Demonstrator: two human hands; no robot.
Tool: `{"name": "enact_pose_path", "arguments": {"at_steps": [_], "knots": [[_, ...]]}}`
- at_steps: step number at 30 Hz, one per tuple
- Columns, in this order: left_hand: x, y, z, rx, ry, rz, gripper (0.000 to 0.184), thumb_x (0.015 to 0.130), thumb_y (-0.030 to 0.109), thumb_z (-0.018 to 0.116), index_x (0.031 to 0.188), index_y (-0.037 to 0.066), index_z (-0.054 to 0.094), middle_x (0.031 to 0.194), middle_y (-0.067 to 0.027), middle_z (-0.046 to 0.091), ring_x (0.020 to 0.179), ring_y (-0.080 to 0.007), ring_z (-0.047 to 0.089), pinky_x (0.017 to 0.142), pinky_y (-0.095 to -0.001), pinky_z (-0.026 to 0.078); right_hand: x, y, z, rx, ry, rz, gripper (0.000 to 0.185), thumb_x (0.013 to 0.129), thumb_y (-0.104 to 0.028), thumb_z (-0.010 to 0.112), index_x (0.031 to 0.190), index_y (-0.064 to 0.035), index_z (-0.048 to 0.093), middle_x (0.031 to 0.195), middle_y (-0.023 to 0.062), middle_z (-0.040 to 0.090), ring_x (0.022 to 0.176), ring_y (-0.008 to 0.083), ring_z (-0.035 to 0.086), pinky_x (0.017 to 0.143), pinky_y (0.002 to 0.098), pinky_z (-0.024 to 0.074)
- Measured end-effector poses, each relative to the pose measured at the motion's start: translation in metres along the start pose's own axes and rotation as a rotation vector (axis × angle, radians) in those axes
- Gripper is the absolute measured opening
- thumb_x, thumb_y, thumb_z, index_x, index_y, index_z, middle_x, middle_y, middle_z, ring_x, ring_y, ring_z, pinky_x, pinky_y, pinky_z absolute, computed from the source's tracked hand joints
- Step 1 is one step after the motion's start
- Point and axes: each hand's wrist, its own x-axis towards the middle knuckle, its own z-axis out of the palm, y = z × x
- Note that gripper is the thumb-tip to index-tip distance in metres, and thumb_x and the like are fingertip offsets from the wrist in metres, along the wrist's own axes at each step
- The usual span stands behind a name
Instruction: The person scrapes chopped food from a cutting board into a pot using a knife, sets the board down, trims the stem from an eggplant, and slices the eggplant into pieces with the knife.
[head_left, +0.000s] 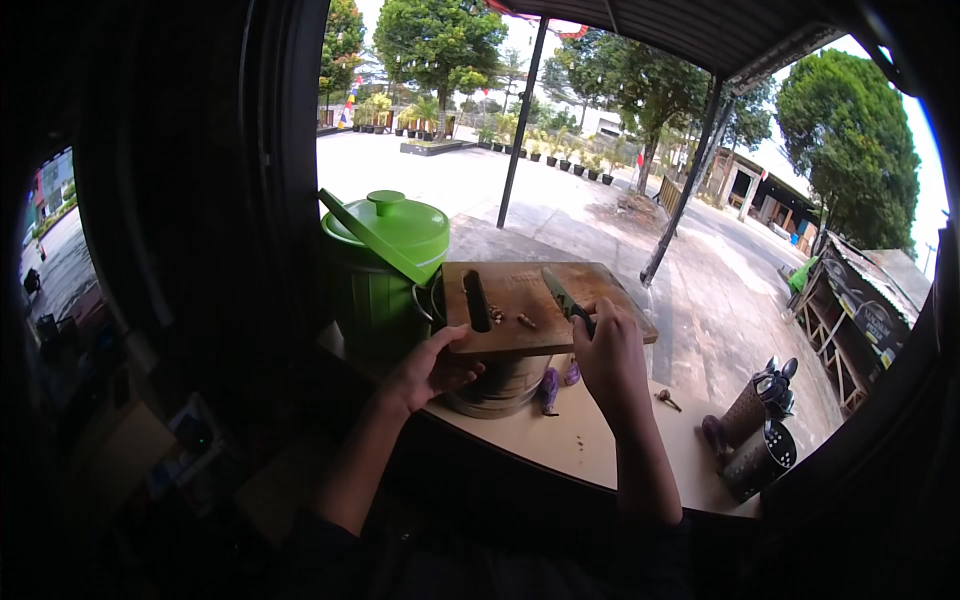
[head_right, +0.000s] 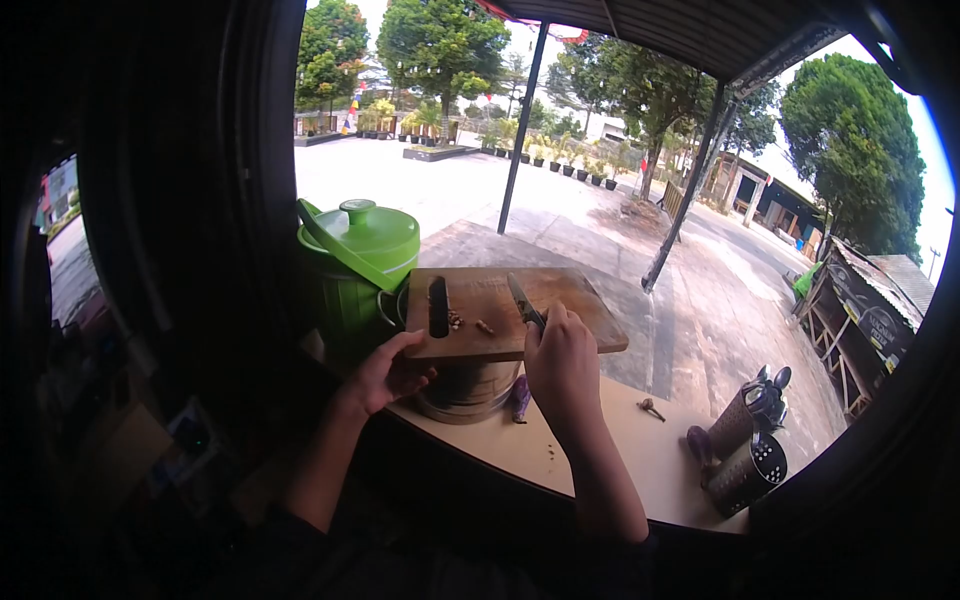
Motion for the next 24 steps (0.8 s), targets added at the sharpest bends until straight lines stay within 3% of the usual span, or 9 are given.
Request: {"name": "enact_pose_path", "arguments": {"at_steps": [20,24], "knots": [[0.003,-0.002,-0.004,-0.002,-0.015,-0.007,0.028,0.090,0.035,0.069,0.102,0.011,0.065,0.087,-0.0119,0.071,0.073,-0.0212,0.070,0.063,-0.0275,0.059,0.009,-0.048,0.058,0.115,-0.107,-0.116,0.017,0.091,-0.013,0.061,0.089,0.0027,0.055,0.081,0.0250,0.064,0.081,0.0432,0.063,0.073,0.0512,0.0482],[0.004,-0.004,-0.006,0.009,-0.046,0.023,0.037,0.091,0.037,0.066,0.112,0.006,0.063,0.091,-0.0136,0.072,0.079,-0.0216,0.071,0.070,-0.0297,0.060,0.009,-0.048,0.059,0.144,-0.041,-0.124,0.017,0.090,-0.013,0.061,0.091,0.0021,0.054,0.080,0.0248,0.063,0.080,0.0435,0.063,0.071,0.0519,0.0480]]}}
